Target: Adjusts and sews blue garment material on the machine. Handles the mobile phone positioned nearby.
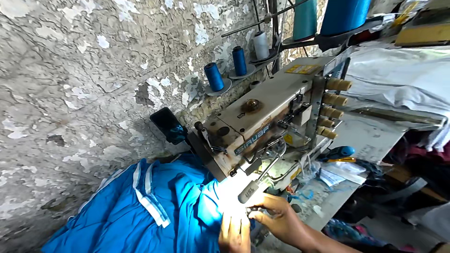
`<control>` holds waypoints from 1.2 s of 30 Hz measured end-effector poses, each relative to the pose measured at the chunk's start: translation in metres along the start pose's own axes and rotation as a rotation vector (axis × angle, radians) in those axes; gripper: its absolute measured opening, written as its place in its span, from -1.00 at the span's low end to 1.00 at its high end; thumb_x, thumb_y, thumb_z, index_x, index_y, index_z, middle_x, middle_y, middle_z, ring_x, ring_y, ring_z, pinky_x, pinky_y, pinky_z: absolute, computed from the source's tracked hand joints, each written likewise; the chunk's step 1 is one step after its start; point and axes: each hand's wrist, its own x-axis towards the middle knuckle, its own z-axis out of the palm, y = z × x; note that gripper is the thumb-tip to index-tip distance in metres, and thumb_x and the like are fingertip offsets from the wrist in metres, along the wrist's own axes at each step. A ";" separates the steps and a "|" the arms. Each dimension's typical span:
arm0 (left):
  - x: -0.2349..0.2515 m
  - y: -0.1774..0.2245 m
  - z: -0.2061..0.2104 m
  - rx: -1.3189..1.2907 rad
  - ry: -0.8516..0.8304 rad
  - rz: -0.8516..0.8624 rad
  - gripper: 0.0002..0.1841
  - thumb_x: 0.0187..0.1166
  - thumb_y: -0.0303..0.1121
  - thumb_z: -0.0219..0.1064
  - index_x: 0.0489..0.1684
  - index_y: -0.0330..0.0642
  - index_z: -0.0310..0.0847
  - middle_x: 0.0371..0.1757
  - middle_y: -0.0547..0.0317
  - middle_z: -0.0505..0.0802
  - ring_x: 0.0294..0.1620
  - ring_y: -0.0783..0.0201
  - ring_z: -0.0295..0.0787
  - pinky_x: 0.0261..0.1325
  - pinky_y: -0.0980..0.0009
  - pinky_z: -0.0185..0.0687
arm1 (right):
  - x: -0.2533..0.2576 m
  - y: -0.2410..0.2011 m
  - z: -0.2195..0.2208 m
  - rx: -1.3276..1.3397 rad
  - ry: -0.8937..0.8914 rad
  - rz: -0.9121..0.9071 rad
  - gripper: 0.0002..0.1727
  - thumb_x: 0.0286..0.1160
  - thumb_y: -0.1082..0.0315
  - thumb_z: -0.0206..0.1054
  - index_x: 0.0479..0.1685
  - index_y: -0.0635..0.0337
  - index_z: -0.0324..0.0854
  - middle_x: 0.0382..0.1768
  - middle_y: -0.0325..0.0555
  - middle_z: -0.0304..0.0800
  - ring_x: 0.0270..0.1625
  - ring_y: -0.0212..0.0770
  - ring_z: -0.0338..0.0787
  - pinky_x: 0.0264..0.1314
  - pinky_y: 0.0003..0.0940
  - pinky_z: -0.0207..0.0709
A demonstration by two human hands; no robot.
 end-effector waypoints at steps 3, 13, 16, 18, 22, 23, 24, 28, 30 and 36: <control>0.001 -0.004 -0.001 -0.009 0.013 0.011 -0.90 0.23 -0.48 0.45 -0.54 -0.37 0.81 -0.38 -0.10 0.85 -0.21 0.33 0.81 0.04 0.70 0.60 | 0.001 0.001 0.000 -0.020 0.001 -0.025 -0.90 0.40 0.38 0.48 -0.21 0.20 0.78 -0.20 -0.22 0.88 -0.04 -0.57 0.82 0.10 -0.69 0.68; 0.002 -0.009 -0.005 -0.938 0.000 -0.655 -0.73 0.44 -0.69 0.19 -0.40 -0.11 0.77 -0.43 0.44 0.84 -0.41 0.55 0.76 -0.23 0.55 0.74 | 0.004 0.000 0.003 -0.222 -0.005 -0.175 -0.89 0.43 0.42 0.42 -0.16 0.23 0.78 -0.16 -0.09 0.88 0.02 -0.45 0.82 0.18 -0.69 0.62; 0.017 -0.013 -0.024 -0.903 -0.021 -0.678 -0.64 0.60 -0.63 -0.02 -0.31 -0.06 0.74 -0.43 0.52 0.82 -0.44 0.63 0.72 -0.24 0.62 0.70 | 0.001 0.015 0.005 -0.200 0.092 -0.044 -0.89 0.29 0.38 0.47 -0.29 0.22 0.80 -0.23 -0.18 0.88 -0.08 -0.57 0.80 0.06 -0.74 0.62; 0.016 -0.014 -0.025 -0.630 -0.090 -0.533 -0.79 0.56 -0.67 0.07 -0.21 -0.36 0.67 -0.34 0.34 0.78 -0.36 0.64 0.70 -0.18 0.66 0.68 | 0.004 0.008 0.006 -0.034 0.087 0.018 -0.89 0.31 0.43 0.49 -0.22 0.20 0.79 -0.21 -0.28 0.89 -0.07 -0.62 0.81 0.06 -0.72 0.69; 0.003 -0.016 -0.011 -0.451 0.015 -0.282 -0.90 0.46 -0.57 0.32 -0.24 -0.48 0.67 -0.21 0.17 0.79 -0.10 0.65 0.72 0.06 0.68 0.68 | 0.015 0.001 0.008 0.070 0.046 -0.036 -0.89 0.38 0.46 0.47 -0.16 0.17 0.74 -0.19 -0.33 0.90 -0.05 -0.65 0.80 0.10 -0.72 0.66; 0.001 -0.018 -0.009 -0.484 0.023 -0.236 -0.89 0.53 -0.41 0.40 -0.21 -0.28 0.67 -0.15 0.33 0.80 -0.01 0.68 0.72 0.14 0.67 0.68 | 0.016 0.002 0.008 0.056 0.030 -0.057 -0.89 0.40 0.45 0.46 -0.16 0.18 0.75 -0.17 -0.31 0.90 -0.02 -0.65 0.80 0.12 -0.72 0.66; 0.000 -0.020 -0.007 -0.492 0.018 -0.208 -0.80 0.55 -0.20 0.46 -0.18 -0.14 0.67 -0.10 0.44 0.80 0.04 0.71 0.72 0.18 0.67 0.69 | 0.015 0.003 0.008 0.033 0.017 -0.069 -0.90 0.41 0.44 0.45 -0.16 0.20 0.75 -0.17 -0.29 0.90 -0.01 -0.65 0.80 0.13 -0.74 0.64; 0.000 -0.027 -0.004 -0.417 0.014 -0.160 -0.65 0.28 -0.18 0.64 -0.32 -0.32 0.73 -0.23 0.25 0.84 -0.08 0.66 0.78 0.11 0.67 0.72 | 0.013 0.001 0.006 0.001 -0.047 -0.102 -0.91 0.47 0.42 0.42 -0.18 0.26 0.73 -0.18 -0.20 0.91 -0.01 -0.63 0.80 0.13 -0.75 0.61; 0.003 -0.030 -0.005 -0.404 -0.001 -0.144 -0.76 0.26 -0.32 0.63 -0.39 -0.32 0.77 -0.30 0.26 0.88 -0.14 0.65 0.81 0.07 0.69 0.73 | 0.013 0.001 0.005 0.005 -0.068 -0.098 -0.90 0.50 0.41 0.40 -0.15 0.25 0.73 -0.17 -0.20 0.90 0.00 -0.63 0.80 0.13 -0.75 0.61; 0.001 -0.033 -0.005 -0.434 -0.017 -0.155 -0.87 0.28 -0.57 0.52 -0.32 -0.43 0.72 -0.32 0.20 0.92 -0.20 0.62 0.87 0.02 0.64 0.78 | 0.011 -0.003 0.008 0.161 -0.059 0.014 -0.89 0.46 0.50 0.38 -0.11 0.23 0.72 -0.16 -0.34 0.91 -0.03 -0.69 0.80 0.15 -0.74 0.65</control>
